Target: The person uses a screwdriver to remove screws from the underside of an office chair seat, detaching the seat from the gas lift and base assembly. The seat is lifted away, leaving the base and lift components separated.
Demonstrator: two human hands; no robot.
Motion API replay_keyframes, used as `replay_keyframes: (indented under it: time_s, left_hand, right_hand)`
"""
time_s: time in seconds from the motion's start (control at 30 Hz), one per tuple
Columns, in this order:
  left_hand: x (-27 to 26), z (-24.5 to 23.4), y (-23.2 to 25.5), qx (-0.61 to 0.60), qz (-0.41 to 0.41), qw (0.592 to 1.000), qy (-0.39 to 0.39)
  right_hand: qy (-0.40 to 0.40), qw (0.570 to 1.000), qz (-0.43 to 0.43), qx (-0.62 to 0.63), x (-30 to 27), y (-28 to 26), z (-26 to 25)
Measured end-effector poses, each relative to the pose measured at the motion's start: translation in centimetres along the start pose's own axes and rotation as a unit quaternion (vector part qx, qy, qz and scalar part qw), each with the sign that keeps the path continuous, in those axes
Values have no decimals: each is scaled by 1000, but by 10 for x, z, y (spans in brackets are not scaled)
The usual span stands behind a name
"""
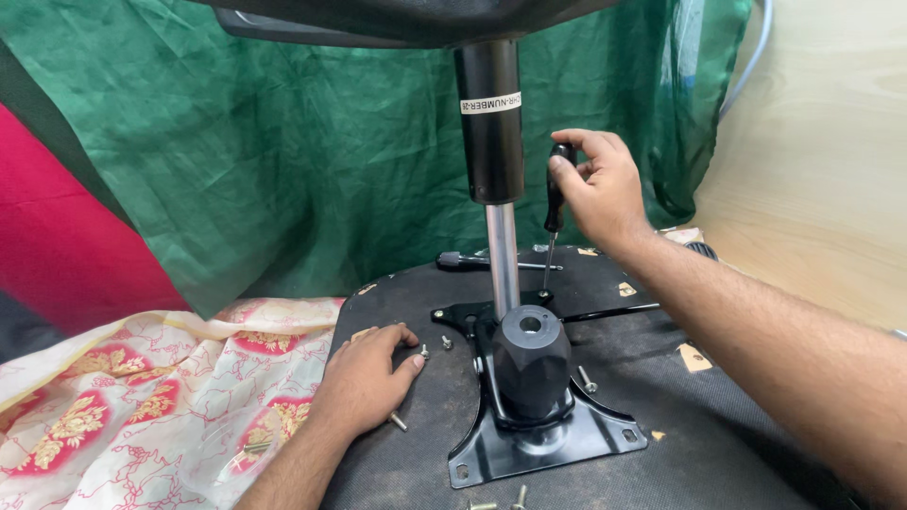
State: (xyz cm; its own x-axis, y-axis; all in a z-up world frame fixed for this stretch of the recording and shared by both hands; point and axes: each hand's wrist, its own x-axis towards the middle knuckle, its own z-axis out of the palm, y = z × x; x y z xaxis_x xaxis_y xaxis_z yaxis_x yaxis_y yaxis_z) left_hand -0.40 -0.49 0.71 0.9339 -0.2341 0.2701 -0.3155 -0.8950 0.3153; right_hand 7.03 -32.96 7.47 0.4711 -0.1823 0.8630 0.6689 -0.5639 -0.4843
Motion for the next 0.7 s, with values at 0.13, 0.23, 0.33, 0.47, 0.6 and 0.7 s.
replay_keyframes:
  time_s: [0.13, 0.23, 0.33, 0.47, 0.6, 0.7]
  left_hand:
    - [0, 0, 1, -1, 5, 1000, 7]
    - [0, 0, 1, 9, -51, 998, -43]
    - [1, 2, 0, 3, 9, 1000, 6]
    - [2, 2, -3, 4, 13, 1000, 8]
    - [1, 2, -2, -1, 0, 1000, -6]
    - [0, 0, -1, 1, 17, 1000, 4]
  right_hand:
    - [27, 997, -47, -61, 1, 1, -3]
    - [29, 993, -91, -71, 5, 4, 0]
    - [13, 1000, -7, 20, 4, 4, 4]
    - [0, 999, 51, 12, 4, 3, 6]
    - [41, 997, -32, -58, 4, 3, 6]
    - [51, 995, -30, -81, 5, 3, 7]
